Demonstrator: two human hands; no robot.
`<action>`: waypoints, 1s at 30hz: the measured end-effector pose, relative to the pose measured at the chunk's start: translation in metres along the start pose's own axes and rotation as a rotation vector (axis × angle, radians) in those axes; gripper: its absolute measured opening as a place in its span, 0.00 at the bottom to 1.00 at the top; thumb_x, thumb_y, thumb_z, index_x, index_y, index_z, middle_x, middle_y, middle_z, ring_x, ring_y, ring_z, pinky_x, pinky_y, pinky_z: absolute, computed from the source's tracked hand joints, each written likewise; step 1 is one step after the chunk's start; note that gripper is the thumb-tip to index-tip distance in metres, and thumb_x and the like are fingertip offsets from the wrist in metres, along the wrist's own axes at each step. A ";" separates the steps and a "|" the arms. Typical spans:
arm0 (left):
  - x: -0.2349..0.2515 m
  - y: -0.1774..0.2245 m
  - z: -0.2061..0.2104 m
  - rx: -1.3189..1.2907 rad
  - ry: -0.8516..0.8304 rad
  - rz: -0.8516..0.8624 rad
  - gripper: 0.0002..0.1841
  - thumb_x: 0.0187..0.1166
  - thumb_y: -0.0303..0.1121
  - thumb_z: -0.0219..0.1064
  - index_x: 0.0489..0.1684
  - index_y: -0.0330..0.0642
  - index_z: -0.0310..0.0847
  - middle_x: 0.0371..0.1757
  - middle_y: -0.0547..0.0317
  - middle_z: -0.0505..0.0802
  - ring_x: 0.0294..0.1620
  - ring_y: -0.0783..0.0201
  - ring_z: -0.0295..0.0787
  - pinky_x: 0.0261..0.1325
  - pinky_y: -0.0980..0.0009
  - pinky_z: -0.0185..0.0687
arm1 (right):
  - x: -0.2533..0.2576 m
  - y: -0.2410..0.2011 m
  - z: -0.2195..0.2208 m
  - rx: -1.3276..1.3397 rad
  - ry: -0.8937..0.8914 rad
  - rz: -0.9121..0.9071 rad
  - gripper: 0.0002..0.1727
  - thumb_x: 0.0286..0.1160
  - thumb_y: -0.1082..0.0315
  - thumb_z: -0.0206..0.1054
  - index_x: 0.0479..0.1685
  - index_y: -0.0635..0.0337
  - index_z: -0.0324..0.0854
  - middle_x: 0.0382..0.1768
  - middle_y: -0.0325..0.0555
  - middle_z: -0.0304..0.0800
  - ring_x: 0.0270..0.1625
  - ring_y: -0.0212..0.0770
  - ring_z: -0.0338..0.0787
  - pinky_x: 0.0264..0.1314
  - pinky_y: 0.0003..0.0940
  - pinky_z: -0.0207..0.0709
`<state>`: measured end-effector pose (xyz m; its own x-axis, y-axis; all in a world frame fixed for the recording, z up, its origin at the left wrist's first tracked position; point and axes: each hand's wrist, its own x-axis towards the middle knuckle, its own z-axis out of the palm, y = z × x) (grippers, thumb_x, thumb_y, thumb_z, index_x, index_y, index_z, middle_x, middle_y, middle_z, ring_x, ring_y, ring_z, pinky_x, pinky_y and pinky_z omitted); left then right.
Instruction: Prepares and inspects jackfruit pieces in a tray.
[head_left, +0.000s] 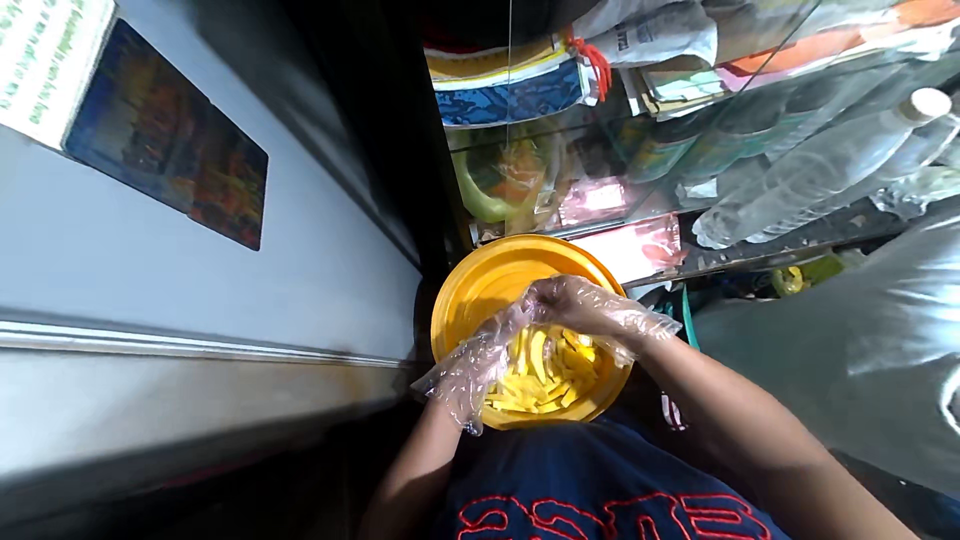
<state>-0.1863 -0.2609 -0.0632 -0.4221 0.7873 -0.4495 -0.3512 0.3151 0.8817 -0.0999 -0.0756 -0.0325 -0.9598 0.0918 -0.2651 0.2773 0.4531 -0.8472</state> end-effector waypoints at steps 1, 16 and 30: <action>-0.003 0.003 0.000 -0.035 -0.037 0.000 0.18 0.90 0.36 0.55 0.71 0.38 0.75 0.52 0.63 0.90 0.49 0.78 0.85 0.54 0.79 0.82 | 0.000 -0.003 -0.002 0.020 0.009 0.002 0.04 0.78 0.70 0.71 0.43 0.61 0.88 0.37 0.46 0.88 0.38 0.38 0.86 0.46 0.41 0.82; 0.005 -0.021 -0.029 -0.273 0.094 -0.040 0.20 0.94 0.34 0.45 0.81 0.41 0.67 0.62 0.49 0.89 0.54 0.58 0.91 0.56 0.63 0.90 | -0.003 0.027 0.057 -0.436 -0.220 0.574 0.35 0.80 0.39 0.64 0.65 0.65 0.80 0.61 0.67 0.85 0.67 0.67 0.85 0.67 0.69 0.75; 0.007 -0.016 -0.026 0.166 0.069 0.013 0.25 0.78 0.27 0.70 0.74 0.35 0.72 0.60 0.50 0.90 0.56 0.67 0.90 0.62 0.69 0.86 | 0.007 0.019 0.074 -0.507 -0.420 0.531 0.20 0.85 0.72 0.58 0.71 0.73 0.74 0.71 0.72 0.77 0.76 0.70 0.77 0.75 0.68 0.69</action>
<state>-0.2057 -0.2744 -0.0842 -0.4843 0.7555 -0.4413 -0.2043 0.3927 0.8967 -0.0977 -0.1323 -0.0846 -0.5840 0.1129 -0.8038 0.5381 0.7953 -0.2792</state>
